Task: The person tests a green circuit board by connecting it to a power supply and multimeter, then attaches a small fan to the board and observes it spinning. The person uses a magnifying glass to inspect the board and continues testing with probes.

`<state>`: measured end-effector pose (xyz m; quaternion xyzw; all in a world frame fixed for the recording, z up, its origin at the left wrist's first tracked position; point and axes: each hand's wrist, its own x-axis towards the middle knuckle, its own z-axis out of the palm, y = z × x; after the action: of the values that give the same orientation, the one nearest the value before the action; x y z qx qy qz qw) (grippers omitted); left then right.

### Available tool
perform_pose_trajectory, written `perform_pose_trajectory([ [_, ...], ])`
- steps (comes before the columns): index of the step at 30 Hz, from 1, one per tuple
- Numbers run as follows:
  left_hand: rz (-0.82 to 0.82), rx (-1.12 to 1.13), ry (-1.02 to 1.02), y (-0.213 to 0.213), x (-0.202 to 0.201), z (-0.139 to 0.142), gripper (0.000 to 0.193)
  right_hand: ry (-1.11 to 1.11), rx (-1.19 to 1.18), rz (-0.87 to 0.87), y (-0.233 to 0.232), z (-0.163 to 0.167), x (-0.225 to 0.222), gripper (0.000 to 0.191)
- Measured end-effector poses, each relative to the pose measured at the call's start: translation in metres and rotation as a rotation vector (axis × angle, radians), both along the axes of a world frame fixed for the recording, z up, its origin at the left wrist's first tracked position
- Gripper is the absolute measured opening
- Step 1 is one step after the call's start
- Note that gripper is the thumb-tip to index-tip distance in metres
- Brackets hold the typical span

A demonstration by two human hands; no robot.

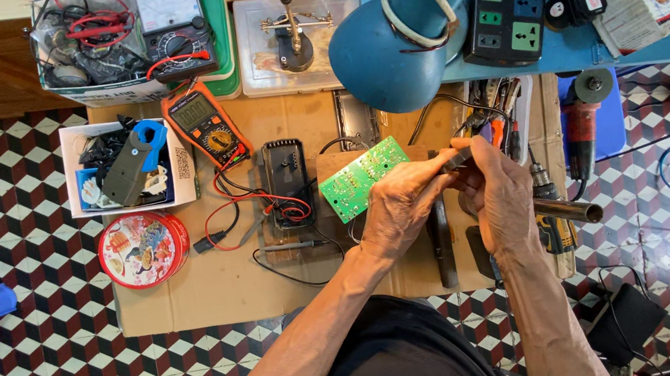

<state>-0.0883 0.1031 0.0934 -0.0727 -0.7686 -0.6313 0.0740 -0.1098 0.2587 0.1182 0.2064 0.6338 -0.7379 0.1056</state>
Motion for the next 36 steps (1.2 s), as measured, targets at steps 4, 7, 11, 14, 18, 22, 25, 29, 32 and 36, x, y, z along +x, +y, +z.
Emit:
perform_pose_trajectory([
  [4,-0.015,0.018,-0.021,0.001,0.001,-0.004,0.032,0.076,0.152,0.092,-0.005,-0.005,0.005,0.048],
  [7,-0.033,0.06,-0.079,-0.002,0.006,-0.003,0.034,0.168,0.123,0.133,-0.013,-0.008,0.013,0.058],
  [11,-0.015,0.074,-0.045,-0.008,0.009,0.004,0.034,0.175,0.088,0.185,-0.015,-0.005,0.015,0.062],
  [14,0.033,-0.057,0.013,-0.009,0.008,0.01,0.032,0.05,0.115,0.117,-0.015,-0.001,0.011,0.05],
  [18,0.04,0.014,-0.059,-0.005,0.008,0.017,0.038,0.023,-0.046,0.09,-0.008,0.003,0.011,0.048],
  [22,0.016,0.072,-0.105,0.003,0.012,0.017,0.045,-0.057,-0.095,-0.027,-0.003,0.002,0.009,0.047],
  [25,0.111,0.055,-0.135,0.012,0.011,0.014,0.034,-0.086,-0.117,-0.061,-0.004,0.0,0.009,0.046],
  [29,0.122,-0.033,-0.093,0.012,0.009,0.009,0.026,-0.031,-0.098,-0.084,-0.009,0.0,0.014,0.042],
  [32,0.095,-0.104,-0.015,0.009,0.011,0.007,0.03,0.116,0.184,-0.068,-0.013,0.001,0.016,0.037],
  [36,0.103,-0.141,0.024,0.01,0.008,0.003,0.031,0.124,0.414,0.053,-0.015,0.003,0.018,0.036],
])
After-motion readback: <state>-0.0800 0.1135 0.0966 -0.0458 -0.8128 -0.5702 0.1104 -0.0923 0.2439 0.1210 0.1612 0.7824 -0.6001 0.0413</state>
